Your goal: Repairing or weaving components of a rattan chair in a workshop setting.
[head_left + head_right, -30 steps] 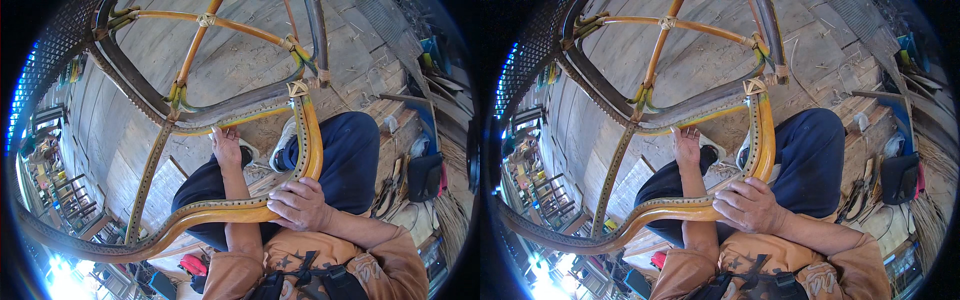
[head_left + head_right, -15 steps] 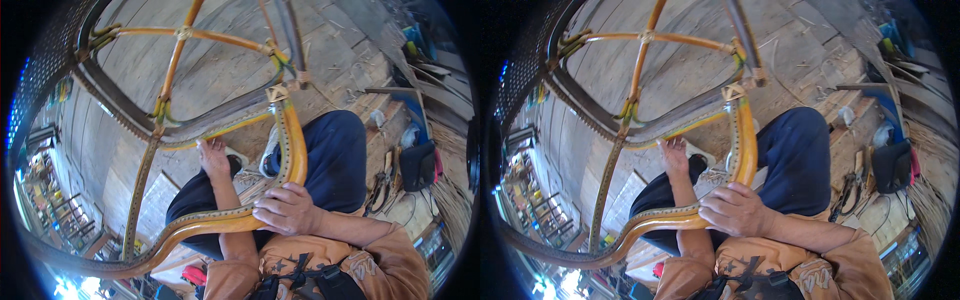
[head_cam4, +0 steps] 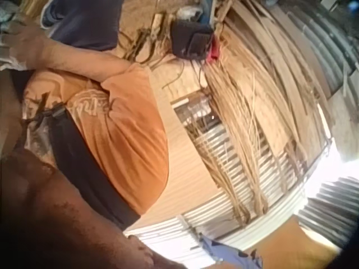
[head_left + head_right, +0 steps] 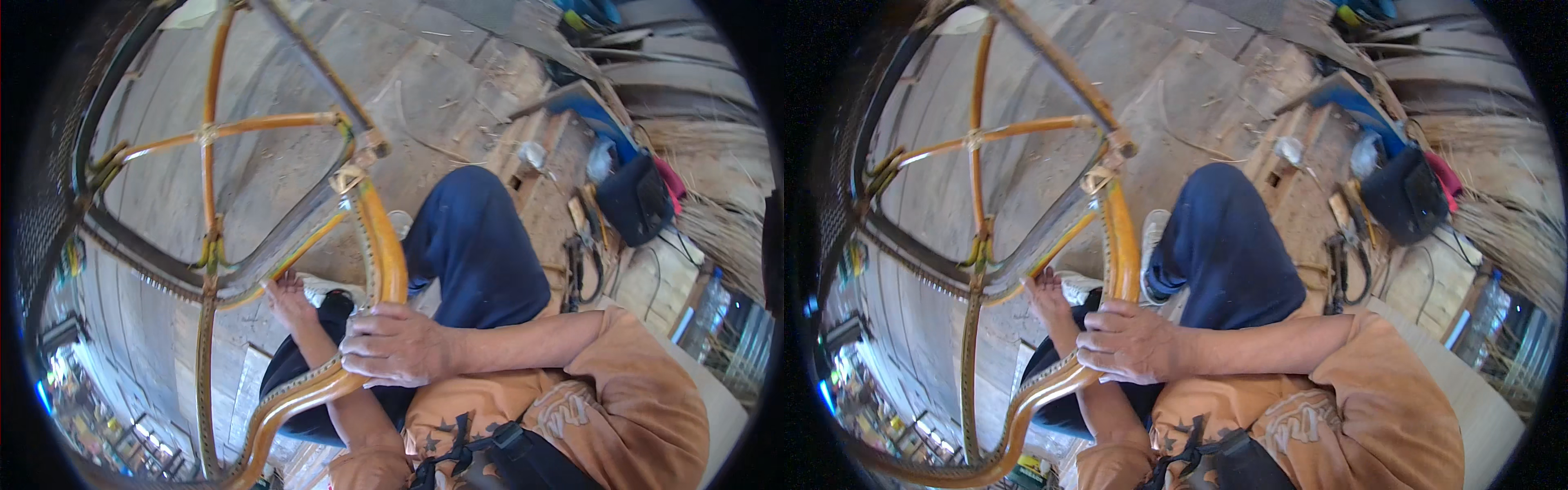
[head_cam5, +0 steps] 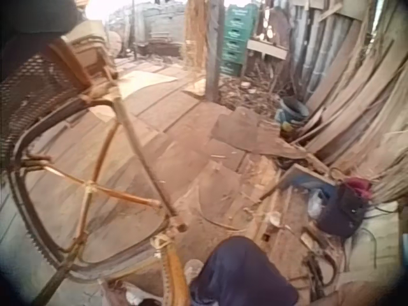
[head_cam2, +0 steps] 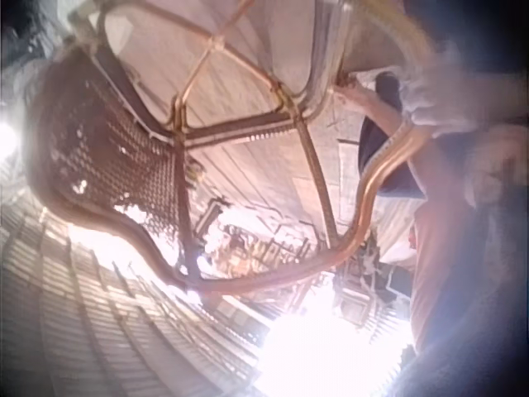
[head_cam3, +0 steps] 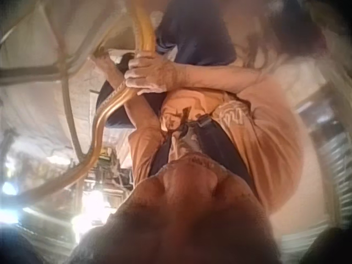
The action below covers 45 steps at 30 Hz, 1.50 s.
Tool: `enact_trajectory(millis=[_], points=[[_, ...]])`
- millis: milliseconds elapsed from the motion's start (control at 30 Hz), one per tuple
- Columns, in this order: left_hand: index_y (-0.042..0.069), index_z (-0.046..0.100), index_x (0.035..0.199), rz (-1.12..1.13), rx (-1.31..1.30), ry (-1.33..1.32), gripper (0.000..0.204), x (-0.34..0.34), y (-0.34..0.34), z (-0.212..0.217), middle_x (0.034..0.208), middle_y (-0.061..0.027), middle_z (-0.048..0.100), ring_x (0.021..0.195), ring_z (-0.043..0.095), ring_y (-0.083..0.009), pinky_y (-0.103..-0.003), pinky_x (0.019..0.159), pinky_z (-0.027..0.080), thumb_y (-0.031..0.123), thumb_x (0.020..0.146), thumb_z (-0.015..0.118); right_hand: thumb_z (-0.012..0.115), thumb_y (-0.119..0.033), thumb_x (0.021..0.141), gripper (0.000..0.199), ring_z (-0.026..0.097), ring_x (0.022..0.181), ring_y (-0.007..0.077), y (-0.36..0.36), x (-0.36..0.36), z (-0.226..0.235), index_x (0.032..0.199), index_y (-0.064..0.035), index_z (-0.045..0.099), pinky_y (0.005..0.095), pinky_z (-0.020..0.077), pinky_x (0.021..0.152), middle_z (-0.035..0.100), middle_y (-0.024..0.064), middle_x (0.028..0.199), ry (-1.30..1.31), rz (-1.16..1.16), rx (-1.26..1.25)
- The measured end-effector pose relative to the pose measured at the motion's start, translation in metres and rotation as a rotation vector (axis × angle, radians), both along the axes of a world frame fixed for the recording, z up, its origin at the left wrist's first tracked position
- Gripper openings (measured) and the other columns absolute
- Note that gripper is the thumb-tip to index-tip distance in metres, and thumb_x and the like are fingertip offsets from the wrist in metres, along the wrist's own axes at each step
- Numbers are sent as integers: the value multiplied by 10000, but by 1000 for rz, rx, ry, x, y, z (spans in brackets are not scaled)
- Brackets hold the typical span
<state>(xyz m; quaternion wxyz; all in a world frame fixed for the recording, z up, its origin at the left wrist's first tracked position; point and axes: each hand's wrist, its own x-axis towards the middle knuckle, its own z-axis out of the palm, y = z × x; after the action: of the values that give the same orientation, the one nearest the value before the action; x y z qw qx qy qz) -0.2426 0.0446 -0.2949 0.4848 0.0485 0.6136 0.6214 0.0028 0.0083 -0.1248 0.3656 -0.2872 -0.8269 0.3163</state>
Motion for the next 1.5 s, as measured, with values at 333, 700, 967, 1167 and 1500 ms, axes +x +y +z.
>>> enact_trajectory(millis=[333, 700, 967, 1167, 1500], points=[[38, 473, 1149, -38, -176, 54, 440, -16, -2, -2, 1057, -91, 570, 886, 558, -205, -332, 745, 425, 409, 914, 493, 662, -80, 749, 209, 583, 842, 266, 34, 55, 14, 943, -37, 597, 347, 481, 700, 594, 95, 906, 259, -141, -352], [35, 458, 1173, -16, -277, 203, 579, 15, 6, 9, 1058, -101, 544, 926, 551, -226, -337, 768, 420, 544, 901, 416, 587, -56, 828, 88, 593, 690, 260, 91, 168, -33, 909, -26, 605, 307, 469, 626, 588, 116, 761, 13, -804, -505], [45, 461, 1173, -81, -347, 286, 595, 17, 7, -2, 1095, -96, 541, 969, 546, -246, -386, 833, 402, 569, 903, 377, 561, -173, 855, 157, 612, 758, 258, 148, 177, -101, 918, -47, 630, 330, 471, 689, 616, 130, 807, -78, -738, -635], [48, 473, 1157, -90, -366, 379, 598, 17, 8, 13, 1053, -101, 576, 928, 564, -235, -384, 832, 402, 573, 914, 323, 580, -180, 834, 164, 612, 757, 269, 180, 142, -100, 919, -49, 632, 370, 470, 677, 613, 143, 802, 0, -699, -553], [39, 528, 997, -24, -355, 412, 556, 30, 13, 2, 875, -76, 602, 760, 586, -180, -279, 648, 444, 559, 915, 350, 627, -242, 737, 202, 631, 831, 284, 290, 249, -300, 841, -73, 663, 373, 478, 723, 654, 149, 840, -102, -1251, -773]])
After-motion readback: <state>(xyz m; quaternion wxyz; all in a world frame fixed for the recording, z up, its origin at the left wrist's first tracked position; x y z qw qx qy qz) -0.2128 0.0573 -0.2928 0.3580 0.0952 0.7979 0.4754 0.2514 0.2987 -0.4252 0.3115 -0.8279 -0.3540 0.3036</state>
